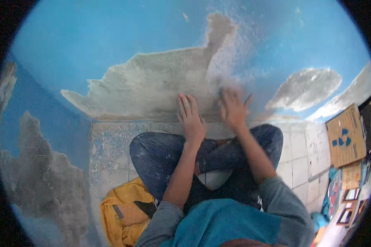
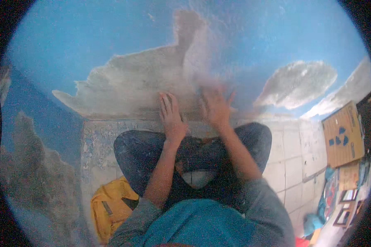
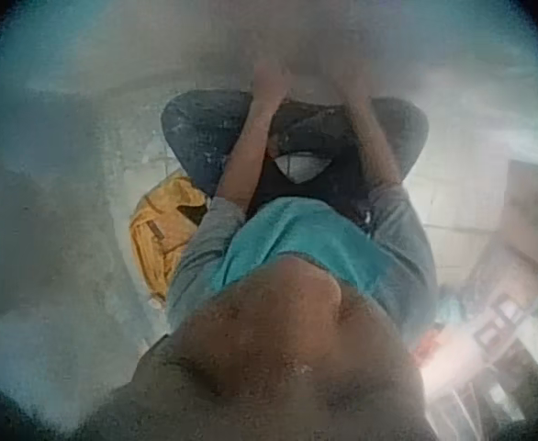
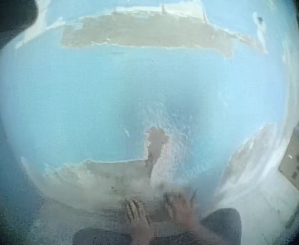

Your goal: The person sands the surface of a blue wall by hand with a piece of sandpaper, moving it in circular and back-and-forth motions to smooth the plaster and remove loose paint.

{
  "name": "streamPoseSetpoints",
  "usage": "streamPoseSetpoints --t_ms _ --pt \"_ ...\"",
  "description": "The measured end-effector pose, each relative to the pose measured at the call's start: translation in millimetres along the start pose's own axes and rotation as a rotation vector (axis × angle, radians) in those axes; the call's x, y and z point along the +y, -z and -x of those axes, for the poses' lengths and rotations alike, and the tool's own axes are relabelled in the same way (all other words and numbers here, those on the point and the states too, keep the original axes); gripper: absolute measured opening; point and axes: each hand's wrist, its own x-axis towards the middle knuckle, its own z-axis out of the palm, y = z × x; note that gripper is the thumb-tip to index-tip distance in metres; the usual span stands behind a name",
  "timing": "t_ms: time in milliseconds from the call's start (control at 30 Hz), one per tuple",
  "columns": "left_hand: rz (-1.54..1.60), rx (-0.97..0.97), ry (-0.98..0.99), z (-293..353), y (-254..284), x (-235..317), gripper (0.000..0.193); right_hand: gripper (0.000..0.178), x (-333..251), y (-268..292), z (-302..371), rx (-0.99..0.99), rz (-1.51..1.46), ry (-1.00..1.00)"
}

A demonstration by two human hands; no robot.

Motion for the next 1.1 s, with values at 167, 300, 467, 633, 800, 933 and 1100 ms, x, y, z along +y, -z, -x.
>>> streamPoseSetpoints --t_ms 167,300,467,633,800,933,1100 --pt "-0.059 0.044 -0.017 -1.0 -1.8 -5.4 0.085 0.065 2.6 123.2 -113.3 0.557 0.036 -0.033" --pt "0.009 0.124 -0.016 -2.3 -6.2 -0.6 0.085 0.067 -10.4 69.6 -82.1 0.384 -0.001 0.050" --pt "-0.059 0.067 -0.036 -3.6 -4.4 4.4 0.087 0.056 -6.4 -13.4 -7.5 0.084 -0.011 0.250" --pt "-0.068 0.043 -0.003 0.6 -5.3 -3.4 0.086 0.063 -18.4 101.5 -111.8 0.519 0.051 0.054" --pt "-0.023 0.091 -0.026 -2.1 -6.7 -1.4 0.084 0.065 -24.2 89.4 -113.1 0.444 0.044 0.025" --pt "-0.017 0.085 -0.039 -4.9 -6.1 6.7 0.086 0.051 -0.1 -5.0 -14.5 0.092 -0.030 0.162" --pt "0.003 0.025 -0.065 -5.2 -2.7 10.1 0.088 0.053 21.5 12.9 -28.0 0.497 0.195 0.270"
